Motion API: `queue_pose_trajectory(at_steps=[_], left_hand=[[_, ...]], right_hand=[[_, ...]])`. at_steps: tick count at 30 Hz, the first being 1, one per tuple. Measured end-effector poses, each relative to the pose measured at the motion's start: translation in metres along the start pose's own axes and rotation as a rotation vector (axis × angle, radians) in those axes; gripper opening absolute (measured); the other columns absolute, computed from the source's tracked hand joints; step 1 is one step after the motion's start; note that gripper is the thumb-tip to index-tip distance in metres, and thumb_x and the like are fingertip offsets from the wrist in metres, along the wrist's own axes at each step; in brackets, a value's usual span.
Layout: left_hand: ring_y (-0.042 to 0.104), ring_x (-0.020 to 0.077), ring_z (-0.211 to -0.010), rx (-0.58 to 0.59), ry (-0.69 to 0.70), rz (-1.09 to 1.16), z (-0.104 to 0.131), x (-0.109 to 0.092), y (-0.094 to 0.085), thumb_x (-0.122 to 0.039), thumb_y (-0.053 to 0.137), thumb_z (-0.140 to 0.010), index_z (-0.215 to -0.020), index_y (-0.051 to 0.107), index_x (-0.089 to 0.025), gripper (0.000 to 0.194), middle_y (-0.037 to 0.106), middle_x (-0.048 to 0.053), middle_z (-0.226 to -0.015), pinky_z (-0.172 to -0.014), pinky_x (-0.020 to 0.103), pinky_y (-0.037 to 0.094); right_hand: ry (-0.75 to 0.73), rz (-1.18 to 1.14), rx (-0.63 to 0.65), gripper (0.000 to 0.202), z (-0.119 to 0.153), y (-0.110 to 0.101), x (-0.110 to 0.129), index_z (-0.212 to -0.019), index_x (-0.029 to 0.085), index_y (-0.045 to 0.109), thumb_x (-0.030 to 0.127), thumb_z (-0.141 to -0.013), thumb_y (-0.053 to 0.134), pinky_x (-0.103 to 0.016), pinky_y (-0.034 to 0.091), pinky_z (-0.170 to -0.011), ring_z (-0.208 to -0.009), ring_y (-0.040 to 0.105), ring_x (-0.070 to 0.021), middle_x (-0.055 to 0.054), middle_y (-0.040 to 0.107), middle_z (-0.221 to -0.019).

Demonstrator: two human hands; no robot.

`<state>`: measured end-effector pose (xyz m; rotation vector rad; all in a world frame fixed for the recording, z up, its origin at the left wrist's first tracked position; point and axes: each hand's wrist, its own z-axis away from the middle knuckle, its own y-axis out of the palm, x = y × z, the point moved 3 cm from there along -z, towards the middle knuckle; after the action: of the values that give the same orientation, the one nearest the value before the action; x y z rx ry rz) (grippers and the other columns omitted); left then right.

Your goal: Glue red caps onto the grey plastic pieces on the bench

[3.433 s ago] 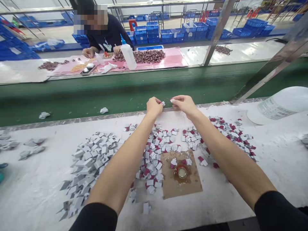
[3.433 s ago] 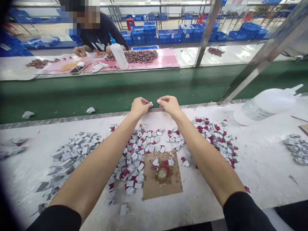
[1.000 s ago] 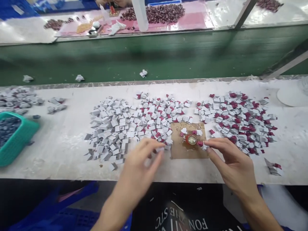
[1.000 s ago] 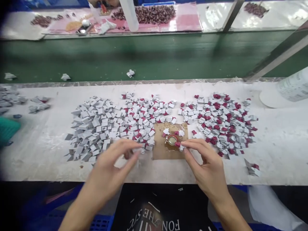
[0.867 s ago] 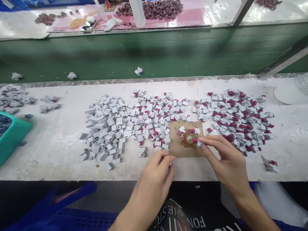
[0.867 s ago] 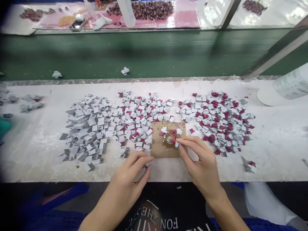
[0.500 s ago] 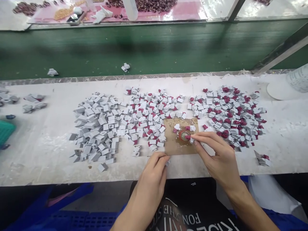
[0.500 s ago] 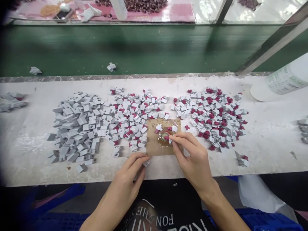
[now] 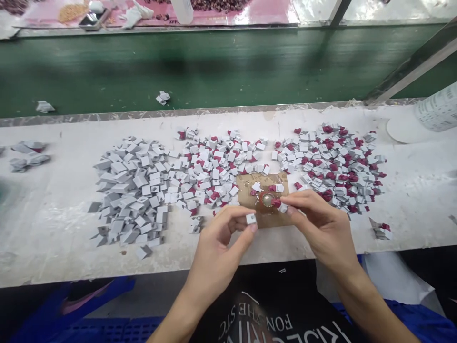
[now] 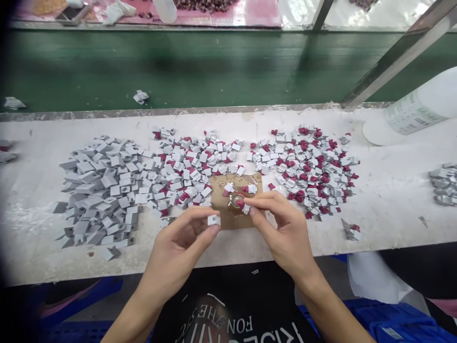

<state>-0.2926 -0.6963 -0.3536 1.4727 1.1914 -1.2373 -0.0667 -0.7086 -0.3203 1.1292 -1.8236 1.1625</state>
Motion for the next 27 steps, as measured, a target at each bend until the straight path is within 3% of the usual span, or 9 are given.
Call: queue_pose_trajectory(at_steps=[3, 6, 13, 17, 22, 27], left_hand=[[0.084, 0.0185, -0.105, 0.029, -0.021, 0.139, -0.02, -0.007, 0.011, -0.029, 0.085, -0.107, -0.116, 0.087, -0.025, 0.011, 0.086, 0.005, -0.115, -0.092, 0.027, 0.07], [0.087, 0.0196, -0.107, 0.081, -0.065, 0.268, -0.035, -0.011, 0.024, -0.03, 0.087, -0.106, -0.118, 0.087, -0.024, 0.013, 0.09, 0.005, -0.115, -0.096, 0.029, 0.072], [0.088, 0.0221, -0.112, 0.157, -0.065, 0.302, -0.047, -0.014, 0.036, -0.029, 0.087, -0.106, -0.119, 0.087, -0.022, 0.015, 0.091, 0.007, -0.12, -0.101, 0.032, 0.073], [0.086, 0.0225, -0.112, 0.186, -0.06, 0.256, -0.047, -0.014, 0.035, -0.03, 0.085, -0.107, -0.121, 0.088, -0.022, 0.016, 0.09, 0.007, -0.121, -0.102, 0.033, 0.071], [0.084, 0.0227, -0.113, 0.218, -0.015, 0.206, -0.047, -0.012, 0.033, -0.028, 0.084, -0.108, -0.12, 0.089, -0.026, 0.014, 0.086, 0.006, -0.12, -0.102, 0.034, 0.07], [0.079, 0.0226, -0.109, 0.248, 0.054, 0.047, -0.046, -0.014, 0.027, -0.027, 0.08, -0.11, -0.119, 0.09, -0.032, 0.015, 0.081, 0.005, -0.115, -0.091, 0.032, 0.067]], right_hand=[[0.134, -0.245, 0.004, 0.017, -0.003, 0.0, -0.007, -0.121, 0.039, 0.096, 0.036, -0.108, 0.086, -0.045, 0.075, -0.095, -0.113, 0.087, -0.0286, -0.005, 0.09, -0.117], [0.225, -0.389, 0.026, 0.015, -0.008, 0.001, -0.011, -0.117, 0.039, 0.096, 0.045, -0.105, 0.09, -0.055, 0.076, -0.106, -0.12, 0.09, -0.0326, -0.004, 0.093, -0.122], [0.248, -0.412, -0.044, 0.012, -0.01, -0.004, -0.015, -0.111, 0.043, 0.097, 0.043, -0.099, 0.097, -0.052, 0.072, -0.114, -0.121, 0.088, -0.0287, -0.001, 0.093, -0.118], [0.248, -0.416, -0.041, 0.012, -0.01, -0.002, -0.012, -0.107, 0.04, 0.098, 0.036, -0.096, 0.096, -0.043, 0.074, -0.098, -0.107, 0.085, -0.0251, -0.002, 0.09, -0.107], [0.148, -0.346, 0.026, 0.024, -0.012, -0.003, -0.004, -0.114, 0.042, 0.099, 0.024, -0.104, 0.085, -0.033, 0.066, -0.086, -0.098, 0.075, -0.0201, -0.003, 0.083, -0.098], [0.137, -0.282, 0.149, 0.021, -0.015, -0.008, 0.001, -0.118, 0.039, 0.099, 0.027, -0.106, 0.087, -0.03, 0.063, -0.077, -0.092, 0.075, -0.0191, -0.006, 0.082, -0.099]])
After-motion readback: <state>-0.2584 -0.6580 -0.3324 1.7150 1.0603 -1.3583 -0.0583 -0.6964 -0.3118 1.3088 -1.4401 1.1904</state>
